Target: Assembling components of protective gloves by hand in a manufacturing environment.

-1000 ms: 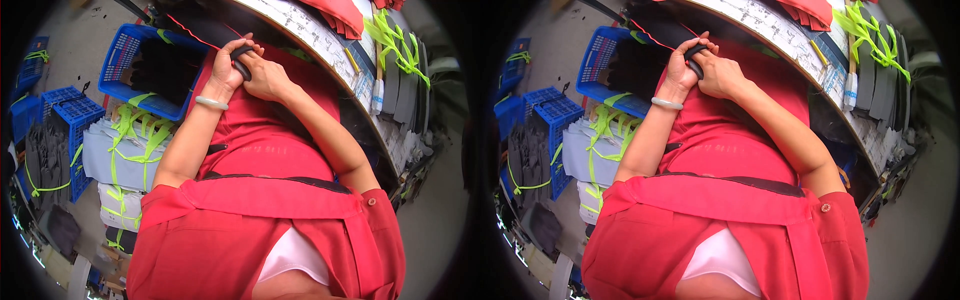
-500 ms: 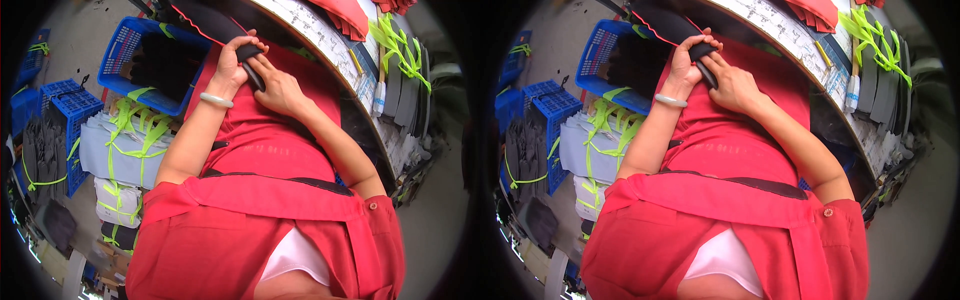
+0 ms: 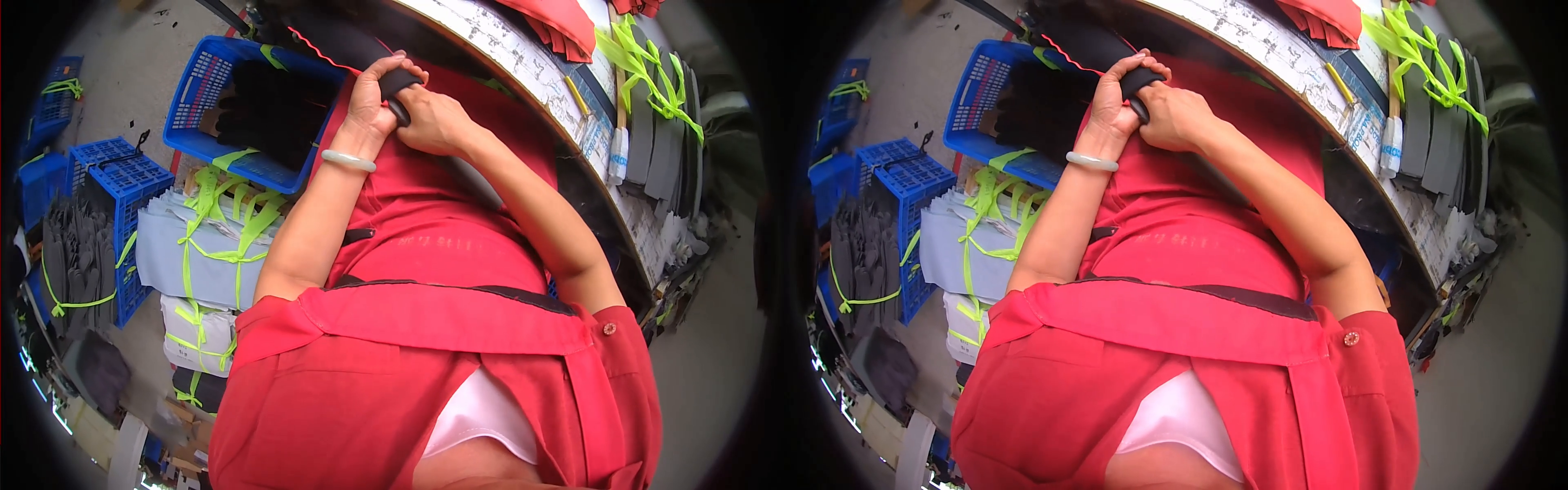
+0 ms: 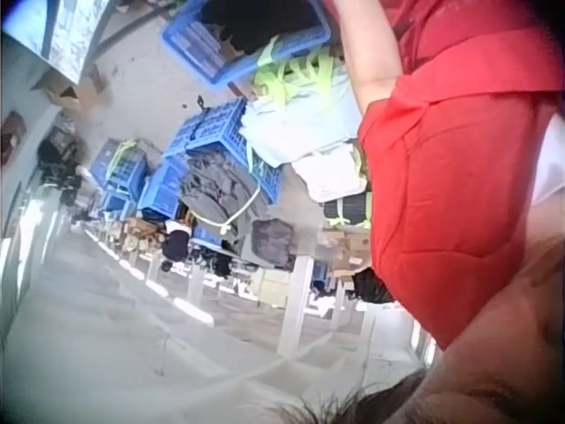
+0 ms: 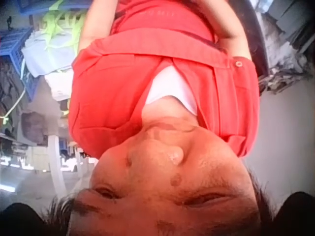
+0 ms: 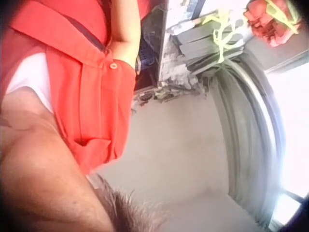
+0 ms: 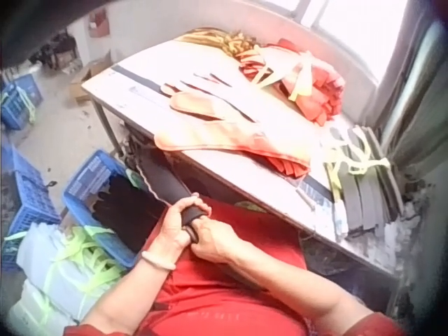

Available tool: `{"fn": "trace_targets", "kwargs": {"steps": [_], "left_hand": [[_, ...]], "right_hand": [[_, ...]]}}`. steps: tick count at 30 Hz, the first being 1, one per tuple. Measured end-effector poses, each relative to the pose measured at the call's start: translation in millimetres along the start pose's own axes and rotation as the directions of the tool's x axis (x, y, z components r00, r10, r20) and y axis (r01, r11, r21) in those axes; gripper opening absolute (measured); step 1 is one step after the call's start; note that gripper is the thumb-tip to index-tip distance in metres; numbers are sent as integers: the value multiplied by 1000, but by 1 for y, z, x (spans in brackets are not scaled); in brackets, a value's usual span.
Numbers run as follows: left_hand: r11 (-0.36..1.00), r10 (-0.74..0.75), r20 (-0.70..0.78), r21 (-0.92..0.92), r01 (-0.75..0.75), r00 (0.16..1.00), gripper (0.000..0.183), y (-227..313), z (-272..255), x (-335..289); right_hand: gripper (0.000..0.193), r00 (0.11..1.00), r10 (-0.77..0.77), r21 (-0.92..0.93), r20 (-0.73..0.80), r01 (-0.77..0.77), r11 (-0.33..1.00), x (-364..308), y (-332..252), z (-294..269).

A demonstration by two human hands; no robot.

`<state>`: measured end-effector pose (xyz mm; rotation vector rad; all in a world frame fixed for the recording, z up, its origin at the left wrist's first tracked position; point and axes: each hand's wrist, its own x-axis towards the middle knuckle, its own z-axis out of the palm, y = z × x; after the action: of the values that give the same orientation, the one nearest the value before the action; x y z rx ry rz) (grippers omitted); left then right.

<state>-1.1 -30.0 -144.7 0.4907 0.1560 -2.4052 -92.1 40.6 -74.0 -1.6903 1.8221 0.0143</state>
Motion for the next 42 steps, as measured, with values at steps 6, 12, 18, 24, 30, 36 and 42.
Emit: {"fn": "trace_targets", "kwargs": {"steps": [6, 12, 18, 24, 30, 36, 42], "left_hand": [[998, 61, 102, 1, -62, 993, 24, 0, 1, 4], [998, 13, 1, 57, -13, 1000, 22, -2, 12, -14], [999, 25, 50, 29, -26, 998, 17, -5, 1, 1], [1000, 5, 50, 20, -6, 999, 23, -1, -3, -8], [996, -53, 19, 74, 51, 998, 24, -3, 2, -9], [995, 34, 105, 87, -44, 994, 18, -3, -4, 1], [998, -16, 30, 54, 15, 999, 23, 4, -3, -4]], "right_hand": [[57, 974, -106, 50, -202, 118, 992, -29, 1, -3], [45, 983, -54, 35, -174, 61, 998, -34, -2, -2], [35, 996, -13, -146, -91, 0, 989, 1, -5, 3], [49, 970, -107, -23, -219, 104, 994, -40, -3, 4], [51, 988, -45, -7, -147, 44, 999, -7, -2, 0], [48, 988, -84, -93, -133, 72, 993, -15, 5, -1], [63, 972, -156, -26, -173, 154, 988, -39, 1, 1]]}}
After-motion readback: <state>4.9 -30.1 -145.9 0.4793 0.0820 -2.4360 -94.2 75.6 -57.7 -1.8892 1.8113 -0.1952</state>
